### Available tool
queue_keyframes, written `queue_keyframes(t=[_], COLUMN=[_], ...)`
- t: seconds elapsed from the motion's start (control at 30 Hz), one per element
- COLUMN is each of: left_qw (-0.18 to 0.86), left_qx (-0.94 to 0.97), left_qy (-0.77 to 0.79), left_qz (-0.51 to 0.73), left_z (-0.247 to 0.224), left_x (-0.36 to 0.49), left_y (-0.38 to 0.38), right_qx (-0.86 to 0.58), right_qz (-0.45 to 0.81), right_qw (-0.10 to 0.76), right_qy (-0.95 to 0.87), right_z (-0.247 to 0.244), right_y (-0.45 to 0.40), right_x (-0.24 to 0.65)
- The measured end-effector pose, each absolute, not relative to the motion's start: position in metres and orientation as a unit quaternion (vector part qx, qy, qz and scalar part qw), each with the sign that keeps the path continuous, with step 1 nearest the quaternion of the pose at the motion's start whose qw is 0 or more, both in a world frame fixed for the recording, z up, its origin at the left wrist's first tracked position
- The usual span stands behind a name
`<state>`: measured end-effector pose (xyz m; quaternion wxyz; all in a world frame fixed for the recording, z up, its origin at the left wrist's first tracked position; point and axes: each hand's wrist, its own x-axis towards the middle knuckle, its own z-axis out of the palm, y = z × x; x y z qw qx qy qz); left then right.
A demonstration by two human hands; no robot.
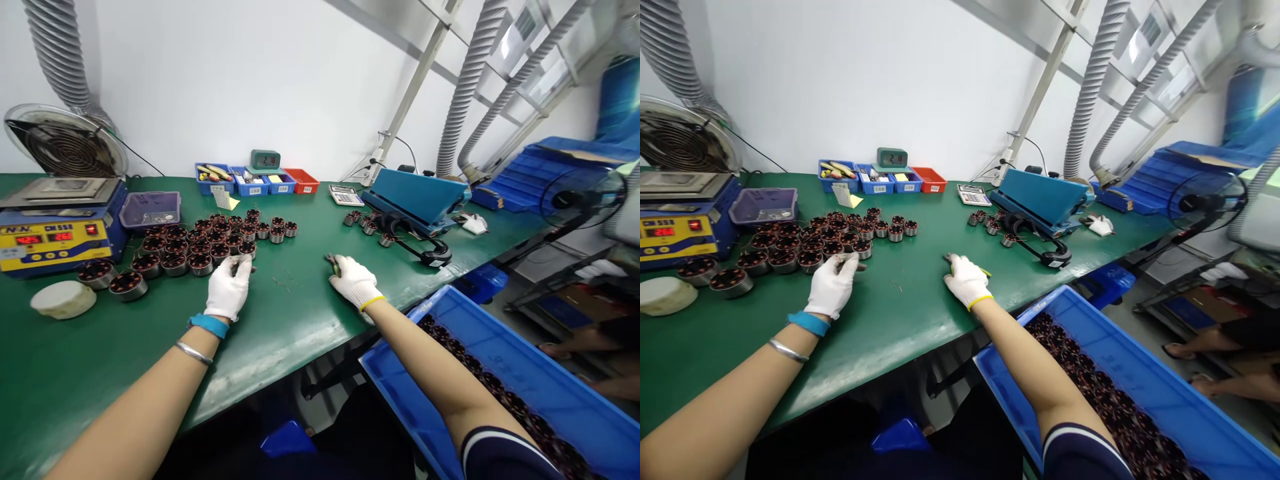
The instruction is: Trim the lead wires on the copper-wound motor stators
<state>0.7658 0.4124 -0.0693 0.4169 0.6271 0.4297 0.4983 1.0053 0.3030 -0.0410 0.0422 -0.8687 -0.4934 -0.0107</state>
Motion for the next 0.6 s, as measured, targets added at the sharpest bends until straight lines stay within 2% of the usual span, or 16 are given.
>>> queue_keyframes(t=[0.1,0.2,0.33,0.6], left_qw=[0.419,0.417,0.414,0.398], left_qx=[0.627,0.625,0.611,0.571], left_qy=[0.424,0.421,0.421,0.42], left_qz=[0.501,0.508,0.527,0.583], left_z=[-0.069,-0.068,-0.068,-0.075], left_x=[0.768,0.767,0.764,0.762], left_y=[0.412,0.412,0.416,0.428], right_qx=[-0.792,-0.728,-0.705,-0.571], right_qz=[-0.081,-0.052,-0.024,-0.016], right_qw=[0.041,0.054,0.024,0.028], right_qy=[-0.603,-0.682,-0.708,-0.82], right_z=[-0.045,-0.054,-0.062,-0.066], right_y=[0.337,0.379,0.413,0.372], right_x=[0.993,0.976,0.973,0.934])
